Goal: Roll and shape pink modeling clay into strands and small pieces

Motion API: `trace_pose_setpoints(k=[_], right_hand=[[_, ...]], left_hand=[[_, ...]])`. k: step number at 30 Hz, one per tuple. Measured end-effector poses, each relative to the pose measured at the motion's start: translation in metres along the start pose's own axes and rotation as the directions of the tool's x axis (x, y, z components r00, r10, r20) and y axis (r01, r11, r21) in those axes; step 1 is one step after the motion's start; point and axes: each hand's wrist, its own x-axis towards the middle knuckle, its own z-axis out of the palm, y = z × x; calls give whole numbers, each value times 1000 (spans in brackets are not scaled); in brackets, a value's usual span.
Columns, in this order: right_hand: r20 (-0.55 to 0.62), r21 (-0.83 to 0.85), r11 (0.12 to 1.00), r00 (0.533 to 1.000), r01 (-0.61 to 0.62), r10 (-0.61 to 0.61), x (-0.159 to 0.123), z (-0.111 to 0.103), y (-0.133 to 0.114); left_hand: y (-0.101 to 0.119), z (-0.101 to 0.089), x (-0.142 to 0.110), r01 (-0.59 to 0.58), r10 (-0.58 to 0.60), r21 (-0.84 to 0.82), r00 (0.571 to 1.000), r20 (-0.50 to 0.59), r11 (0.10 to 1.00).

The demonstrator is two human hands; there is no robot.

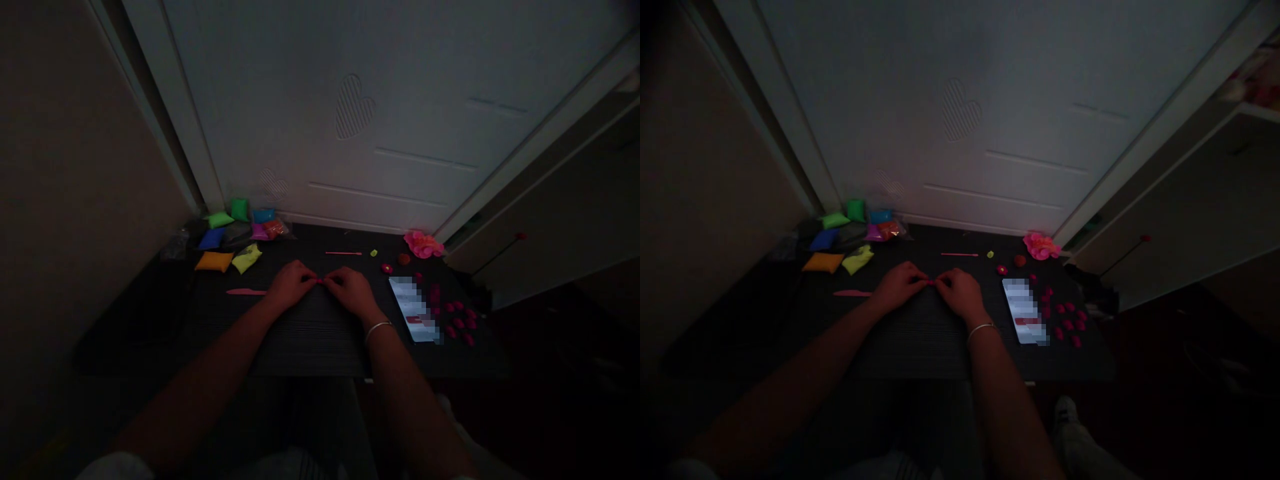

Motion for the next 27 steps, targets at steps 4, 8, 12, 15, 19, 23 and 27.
trace_pose_setpoints(k=[4,8,12,15,19,23,27], right_hand=[[15,-32,999,1000,9,-9,0,1,0],[13,-43,999,1000,14,-13,1,1,0],[-3,-25,999,1000,25,-26,1,2,1],[1,-24,999,1000,24,-24,1,2,0],[15,-47,999,1000,1,0,0,1,-3],[9,-61,998,1000,-3,3,0,2,-3],[-31,-15,1000,999,9,-9,1,3,1]], left_hand=[[-1,1,1,-4,4,13,1000,6,1000],[0,0,0,2,-2,21,1000,11,1000],[0,0,0,-3,3,5,1000,3,1000],[-1,2,0,-22,22,-6,1000,-9,1000],[0,4,-1,-29,29,31,1000,-3,999],[1,5,-2,-27,28,58,1000,-6,998],[3,4,-1,-27,27,43,1000,-2,999]])
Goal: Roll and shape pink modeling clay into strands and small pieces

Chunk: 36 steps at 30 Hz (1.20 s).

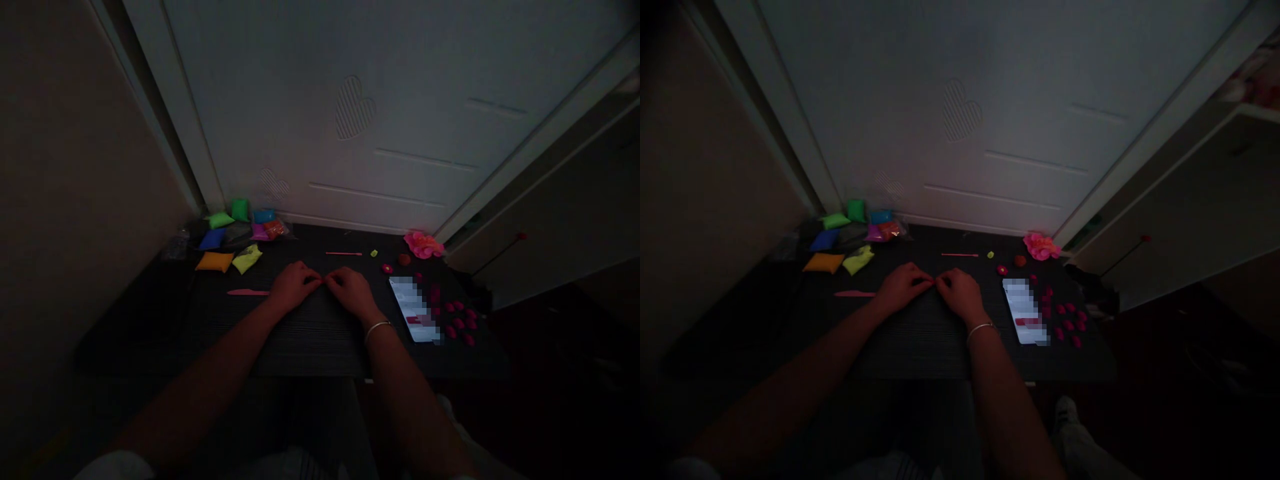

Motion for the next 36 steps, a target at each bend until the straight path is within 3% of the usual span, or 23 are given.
trace_pose_setpoints(k=[7,14,16,18,21,23,25,29,36], right_hand=[[-49,49,999,999,3,0,2,1,5],[-10,45,997,998,66,-66,-3,-2,-1],[-39,55,996,996,76,-74,-3,-1,-2],[-143,98,991,987,87,-72,-3,-1,-1],[-338,188,969,937,162,-91,-2,0,0],[-419,221,946,899,237,-128,-3,0,0],[-444,220,924,875,314,-192,-4,1,-1],[-428,155,889,840,432,-334,-6,3,-3],[-419,76,881,817,467,-396,-7,5,-2]], left_hand=[[3,-8,2,126,-145,-239,987,-64,963],[1,-13,3,251,-388,-633,918,-85,732],[1,-13,4,249,-446,-745,892,-73,619],[3,-14,4,200,-475,-879,879,-34,433],[7,-15,4,117,-414,-987,908,62,111],[9,-15,3,121,-340,-993,933,114,0],[10,-15,1,139,-288,-990,947,139,-24],[12,-16,-1,188,-214,-982,960,180,18],[15,-19,-4,252,-167,-960,959,231,124]])
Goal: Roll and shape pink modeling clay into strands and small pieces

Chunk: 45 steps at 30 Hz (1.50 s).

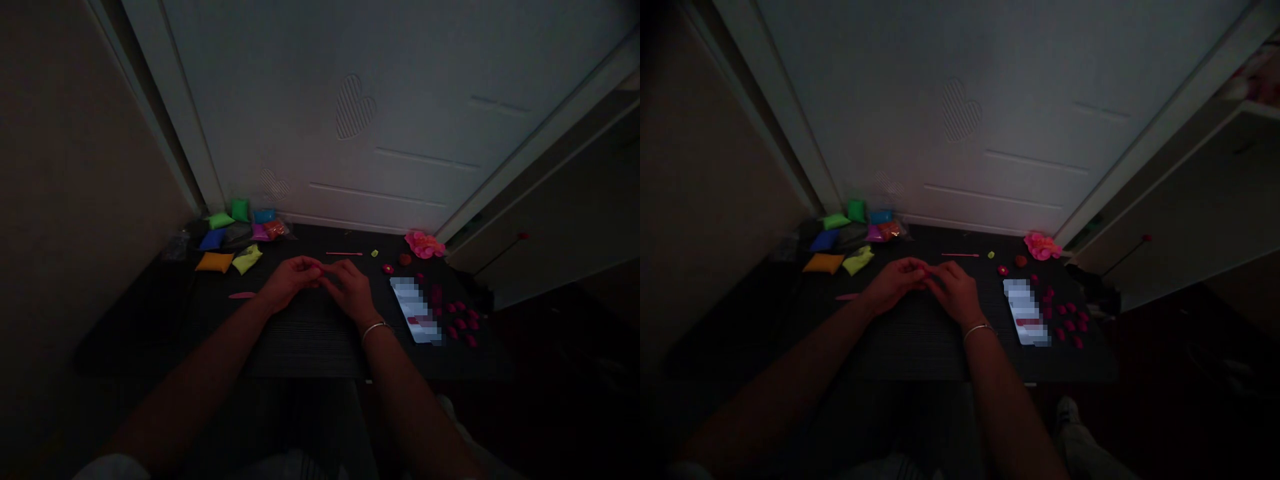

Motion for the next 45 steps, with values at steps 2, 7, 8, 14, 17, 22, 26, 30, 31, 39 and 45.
trace_pose_setpoints(k=[2,7,8,14,17,22,26,30,31,39,45], right_hand=[[-5,9,1000,1000,-1,1,0,0,0],[-4,42,999,1000,3,-3,0,0,-1],[2,40,999,1000,4,-4,0,0,-1],[58,-20,999,997,42,-41,1,-2,-5],[82,-61,996,995,59,-54,1,-2,-7],[58,-42,997,997,61,-58,1,-2,-8],[40,17,998,998,56,-57,2,-1,-8],[20,71,997,1000,14,-15,2,0,-6],[11,88,996,1000,2,-3,2,0,-6],[8,132,989,998,-62,61,1,0,-2],[28,108,994,1000,10,-13,1,1,-2]], left_hand=[[0,-1,0,17,-17,-5,1000,15,1000],[1,-6,0,84,-82,-19,994,67,996],[1,-7,0,89,-88,-17,994,61,996],[0,-4,1,59,-58,-32,998,25,998],[0,-3,1,48,-48,-17,999,15,999],[0,-3,0,46,-46,-7,999,-8,999],[0,-4,1,54,-54,-6,999,-11,999],[-1,-4,2,51,-51,-15,999,-19,999],[0,-4,2,43,-44,-28,999,-28,999],[3,-3,1,7,-9,-44,998,-57,999],[-2,-4,1,26,-26,77,1000,-3,997]])
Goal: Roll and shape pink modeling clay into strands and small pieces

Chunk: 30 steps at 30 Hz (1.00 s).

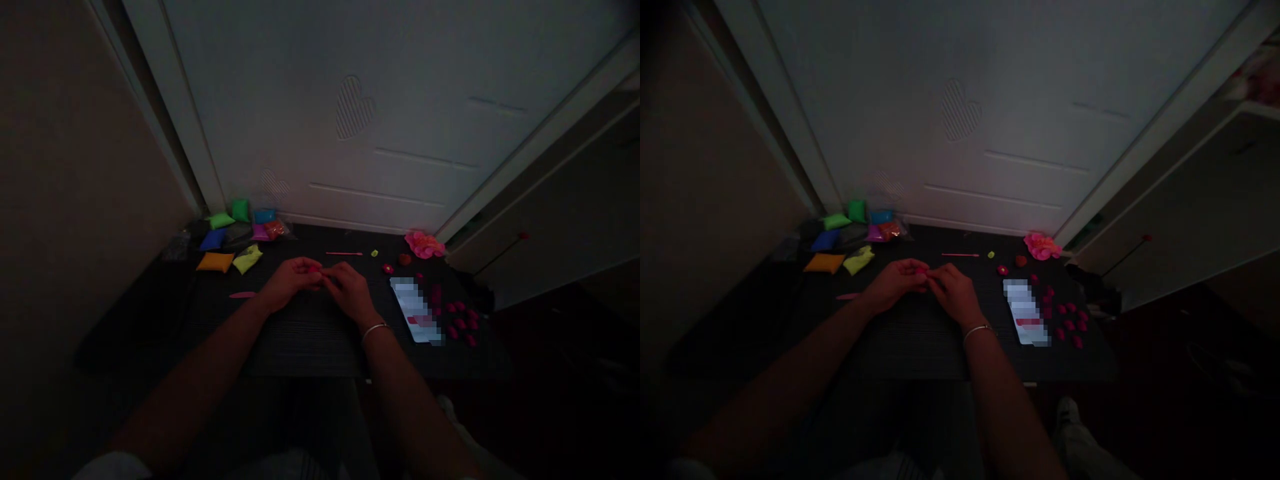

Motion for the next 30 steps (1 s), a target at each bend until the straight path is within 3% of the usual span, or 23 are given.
trace_pose_setpoints(k=[4,7,14,20,25,30], right_hand=[[-14,-47,997,998,-56,56,1,0,-1],[-121,-50,989,984,-136,130,2,-2,-1],[-305,197,917,867,-347,393,5,-2,2],[-274,469,798,797,-378,538,8,0,2],[-232,557,725,762,-405,605,8,0,1],[-162,712,587,723,-385,671,10,-5,1]], left_hand=[[-1,3,1,-32,34,40,999,-38,999],[2,4,1,-48,47,-12,996,-82,999],[4,-4,5,-79,40,-199,980,-194,977],[6,-4,5,-112,29,-327,968,-248,938],[10,-11,9,-218,60,-559,956,-287,800],[13,-20,13,-320,51,-574,899,-435,754]])
